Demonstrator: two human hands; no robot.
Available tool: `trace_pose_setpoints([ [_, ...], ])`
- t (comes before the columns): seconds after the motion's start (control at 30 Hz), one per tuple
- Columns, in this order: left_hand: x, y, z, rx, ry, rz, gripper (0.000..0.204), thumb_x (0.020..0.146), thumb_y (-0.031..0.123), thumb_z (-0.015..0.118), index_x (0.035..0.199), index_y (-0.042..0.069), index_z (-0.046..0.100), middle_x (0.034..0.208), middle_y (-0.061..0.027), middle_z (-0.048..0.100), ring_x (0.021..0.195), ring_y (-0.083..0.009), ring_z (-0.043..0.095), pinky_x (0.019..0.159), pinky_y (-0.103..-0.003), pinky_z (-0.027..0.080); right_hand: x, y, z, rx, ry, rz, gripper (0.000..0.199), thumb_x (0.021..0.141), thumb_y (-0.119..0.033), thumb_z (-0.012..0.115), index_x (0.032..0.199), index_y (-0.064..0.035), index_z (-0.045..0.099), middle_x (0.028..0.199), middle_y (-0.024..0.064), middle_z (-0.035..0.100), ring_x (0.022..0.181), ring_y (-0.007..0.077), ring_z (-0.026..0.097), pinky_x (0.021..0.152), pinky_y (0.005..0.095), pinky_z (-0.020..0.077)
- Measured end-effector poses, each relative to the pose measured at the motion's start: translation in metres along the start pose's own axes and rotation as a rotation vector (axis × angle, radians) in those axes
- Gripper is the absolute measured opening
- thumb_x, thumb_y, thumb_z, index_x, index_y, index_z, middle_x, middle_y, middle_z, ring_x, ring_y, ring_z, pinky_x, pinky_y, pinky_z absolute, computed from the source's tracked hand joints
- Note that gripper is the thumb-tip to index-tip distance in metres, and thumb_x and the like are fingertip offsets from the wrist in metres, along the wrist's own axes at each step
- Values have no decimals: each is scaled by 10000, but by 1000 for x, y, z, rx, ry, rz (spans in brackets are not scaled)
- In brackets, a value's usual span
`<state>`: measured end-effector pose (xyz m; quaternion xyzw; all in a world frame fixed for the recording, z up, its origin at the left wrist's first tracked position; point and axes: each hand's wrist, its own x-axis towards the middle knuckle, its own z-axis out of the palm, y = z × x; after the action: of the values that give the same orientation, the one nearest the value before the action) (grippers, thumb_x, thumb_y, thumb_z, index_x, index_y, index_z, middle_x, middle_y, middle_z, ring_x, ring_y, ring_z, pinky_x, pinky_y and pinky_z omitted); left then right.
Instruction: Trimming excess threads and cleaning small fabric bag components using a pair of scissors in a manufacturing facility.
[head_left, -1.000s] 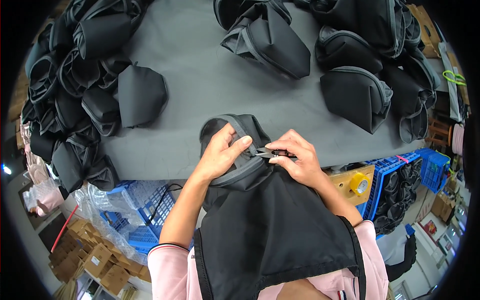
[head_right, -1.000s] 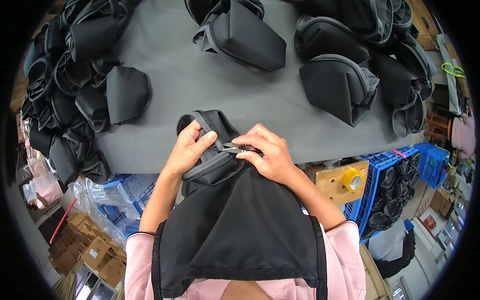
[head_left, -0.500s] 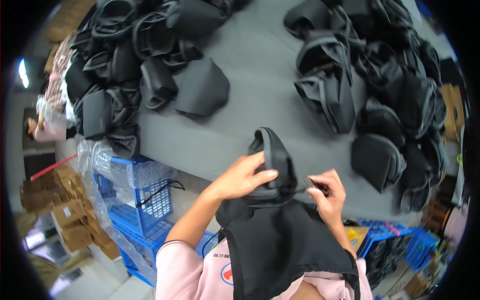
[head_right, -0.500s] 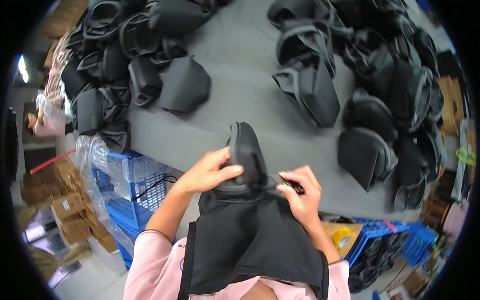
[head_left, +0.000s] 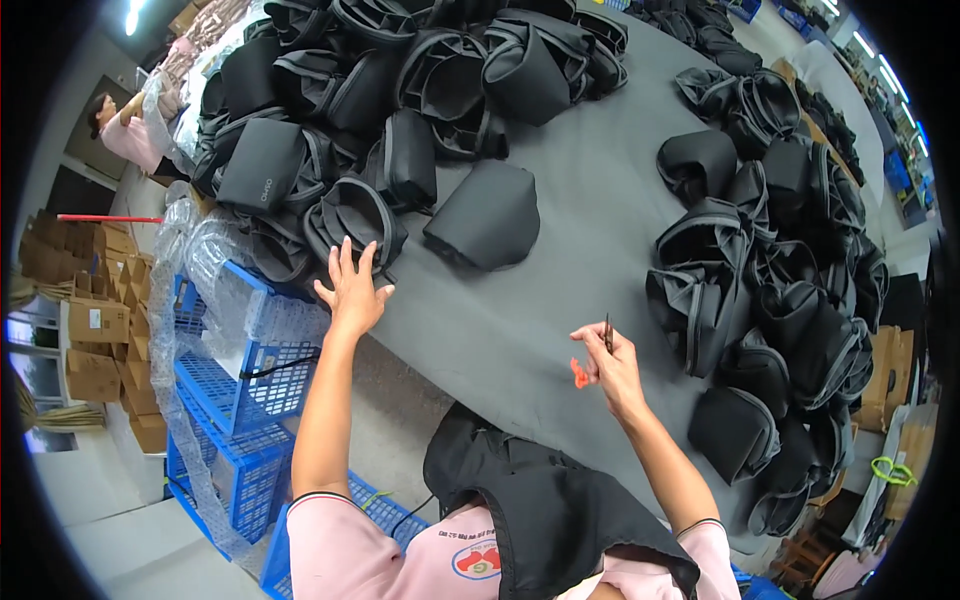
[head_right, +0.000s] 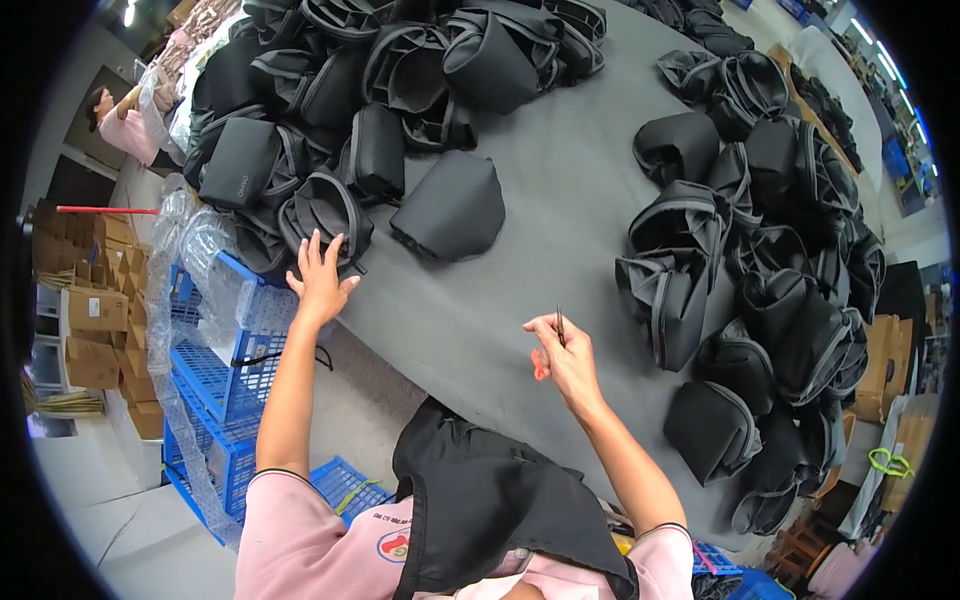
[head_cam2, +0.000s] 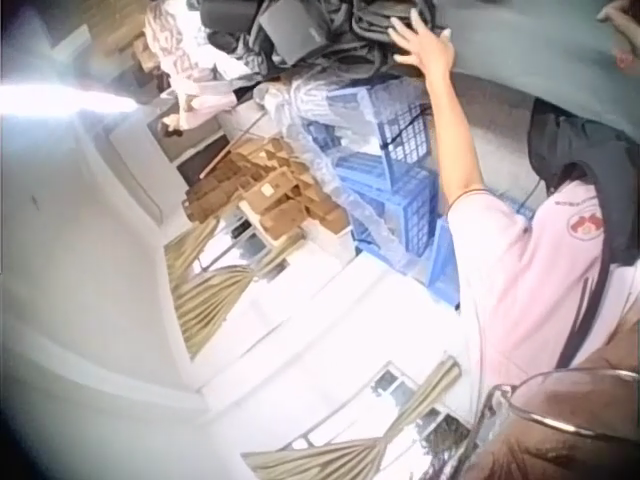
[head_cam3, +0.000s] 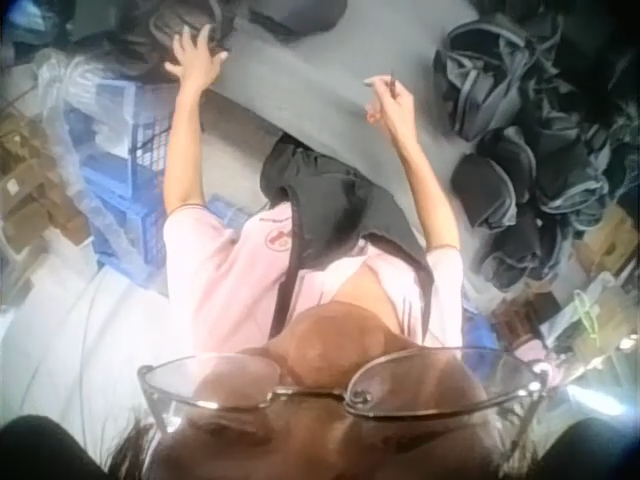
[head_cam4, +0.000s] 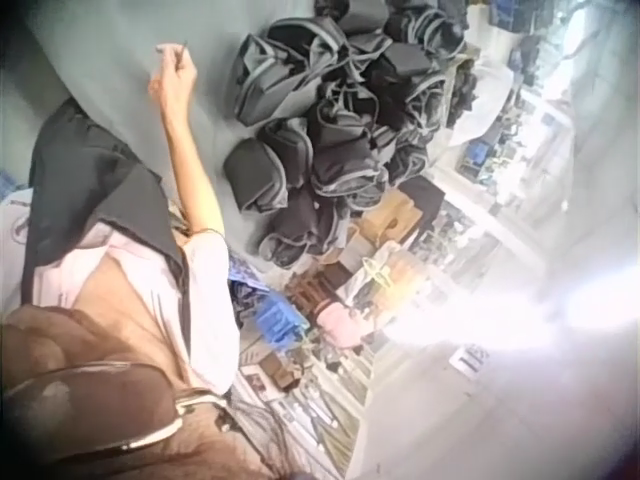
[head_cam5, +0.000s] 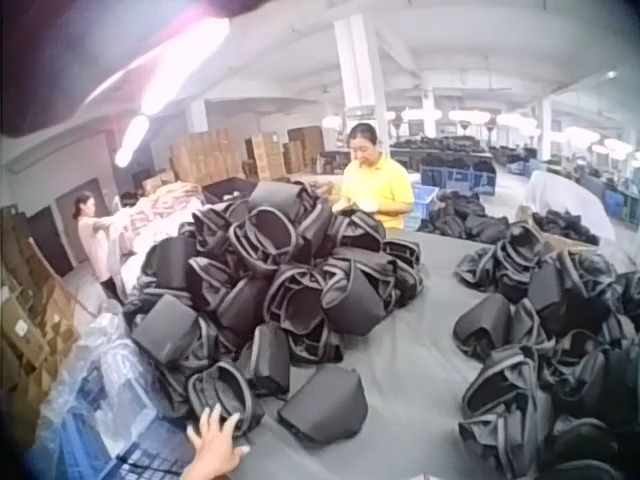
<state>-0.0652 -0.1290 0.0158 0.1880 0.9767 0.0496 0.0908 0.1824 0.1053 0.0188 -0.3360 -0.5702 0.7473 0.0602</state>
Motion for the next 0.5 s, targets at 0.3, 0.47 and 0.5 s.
trace_pose_setpoints([
  [0.3,7,-8,33,-215,584,120,745,729,174,698,1359,111,306,1480,-165,81,1362,-375,71,1022,-593,166,130,-38,9,-255,63,-113,246,883,-248,541,1005,-34,548,658,47,540,397,83,431,334,265,339],
  [0.47,4,-31,50,-445,876,-178,729,772,230,672,1355,31,282,1440,-234,125,1325,-386,150,1074,-470,136,186,-64,37,-363,102,-274,321,819,-207,642,1049,-5,544,909,75,573,481,96,482,467,260,440],
  [0.5,-1,-31,51,-448,893,-160,726,770,223,669,1354,30,283,1439,-236,126,1325,-388,151,1069,-482,143,199,-65,42,-464,132,-319,373,791,-215,669,1068,-2,540,978,101,572,586,123,531,481,262,451],
])
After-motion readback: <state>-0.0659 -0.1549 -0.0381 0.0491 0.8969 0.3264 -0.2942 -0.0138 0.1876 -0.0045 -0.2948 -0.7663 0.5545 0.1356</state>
